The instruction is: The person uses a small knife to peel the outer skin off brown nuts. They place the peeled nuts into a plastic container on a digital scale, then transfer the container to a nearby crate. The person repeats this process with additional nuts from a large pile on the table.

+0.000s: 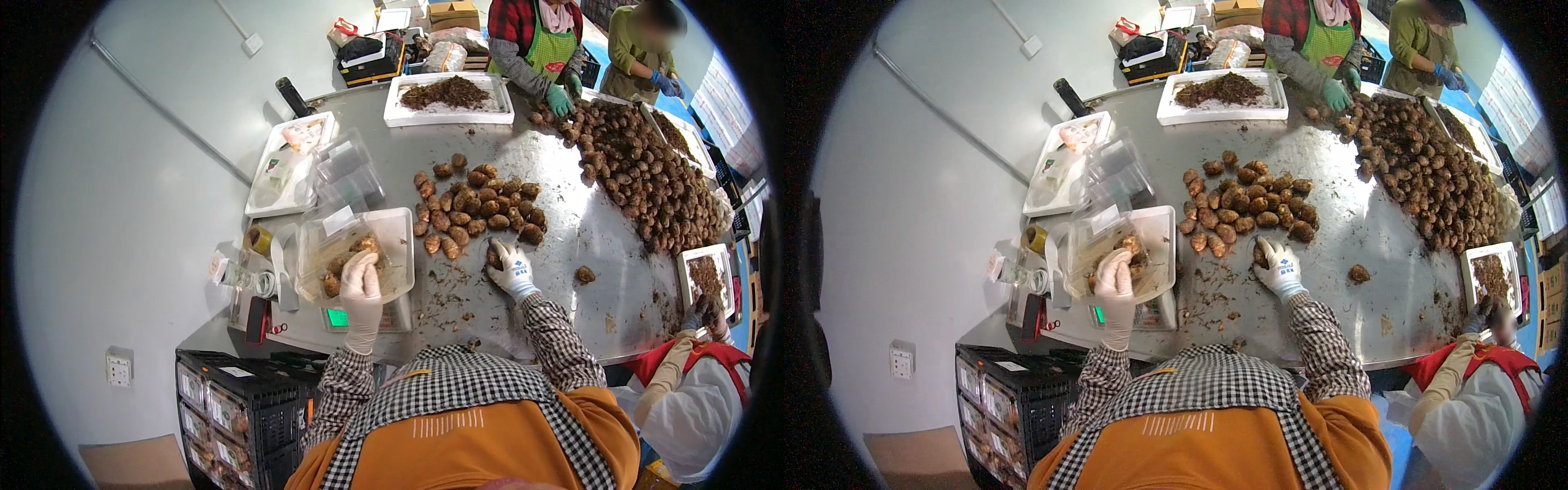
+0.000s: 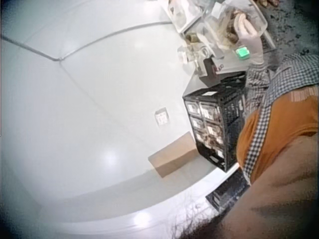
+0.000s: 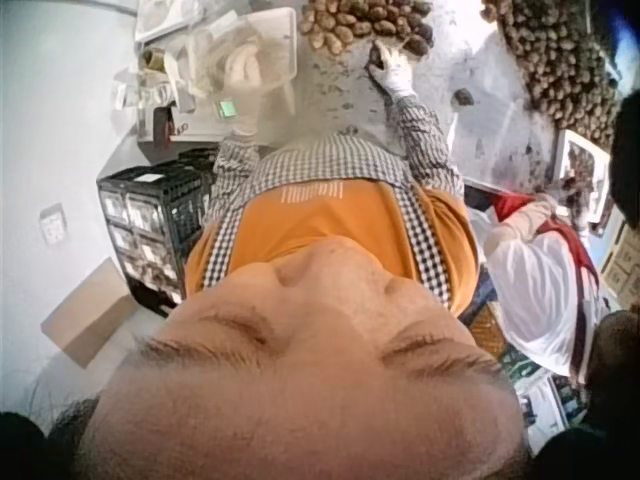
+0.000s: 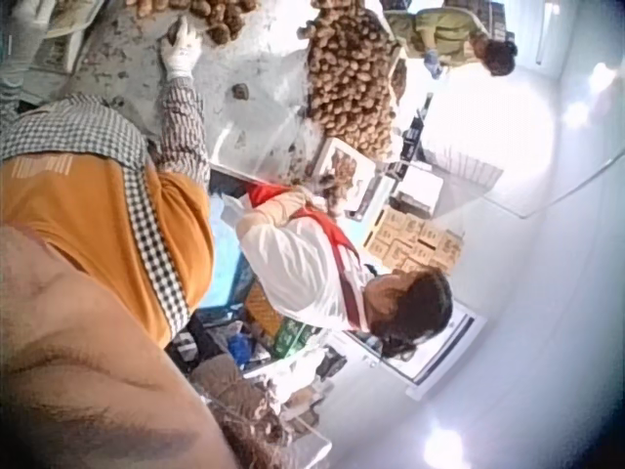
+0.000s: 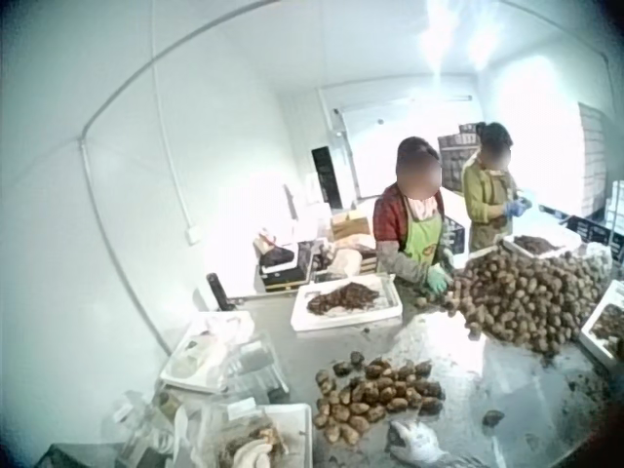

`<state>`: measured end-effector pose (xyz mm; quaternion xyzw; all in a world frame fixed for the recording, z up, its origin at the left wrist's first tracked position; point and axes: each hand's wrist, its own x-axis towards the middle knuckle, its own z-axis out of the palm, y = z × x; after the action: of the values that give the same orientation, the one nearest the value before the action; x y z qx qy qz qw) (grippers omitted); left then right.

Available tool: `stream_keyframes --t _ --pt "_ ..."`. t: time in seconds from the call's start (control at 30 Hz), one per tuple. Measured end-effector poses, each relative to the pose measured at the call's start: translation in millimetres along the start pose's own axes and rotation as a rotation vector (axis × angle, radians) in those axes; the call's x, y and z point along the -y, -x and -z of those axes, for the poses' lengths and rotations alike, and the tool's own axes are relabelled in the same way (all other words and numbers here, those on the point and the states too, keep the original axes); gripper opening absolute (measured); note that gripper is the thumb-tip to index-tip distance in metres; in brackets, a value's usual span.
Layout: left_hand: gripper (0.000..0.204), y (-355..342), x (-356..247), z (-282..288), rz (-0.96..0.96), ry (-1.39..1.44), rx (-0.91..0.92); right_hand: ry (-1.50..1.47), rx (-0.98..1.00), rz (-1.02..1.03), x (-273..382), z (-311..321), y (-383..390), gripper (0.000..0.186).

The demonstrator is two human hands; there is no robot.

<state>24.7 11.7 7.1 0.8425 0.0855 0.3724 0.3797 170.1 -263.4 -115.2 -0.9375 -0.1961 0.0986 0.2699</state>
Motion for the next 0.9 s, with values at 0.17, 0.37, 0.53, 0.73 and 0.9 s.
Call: stream_keyframes --t 0.17,0.37,0.53,0.73,0.9 --pt "0.018 12.7 -7.7 -21.4 0.242 0.425 0.245 -1.561 0.295 -0.065 40.6 19.6 23.8 0.062" --pt "0.050 17.0 -5.6 -36.7 0.470 0.892 0.505 -0.835 0.044 0.445 112.2 51.2 44.8 0.076" --pt "0.048 11.7 -32.2 -28.6 0.607 0.848 0.624 -0.386 -0.299 0.829 135.4 50.7 52.3 0.078" --pt "0.043 11.8 -22.6 -12.3 0.681 1.635 0.627 -0.897 -0.160 0.442 144.1 48.8 66.3 0.068" --pt "0.048 10.7 -37.3 -4.4 0.591 1.654 0.597 -0.851 -0.154 0.404 151.9 47.0 79.8 0.055"
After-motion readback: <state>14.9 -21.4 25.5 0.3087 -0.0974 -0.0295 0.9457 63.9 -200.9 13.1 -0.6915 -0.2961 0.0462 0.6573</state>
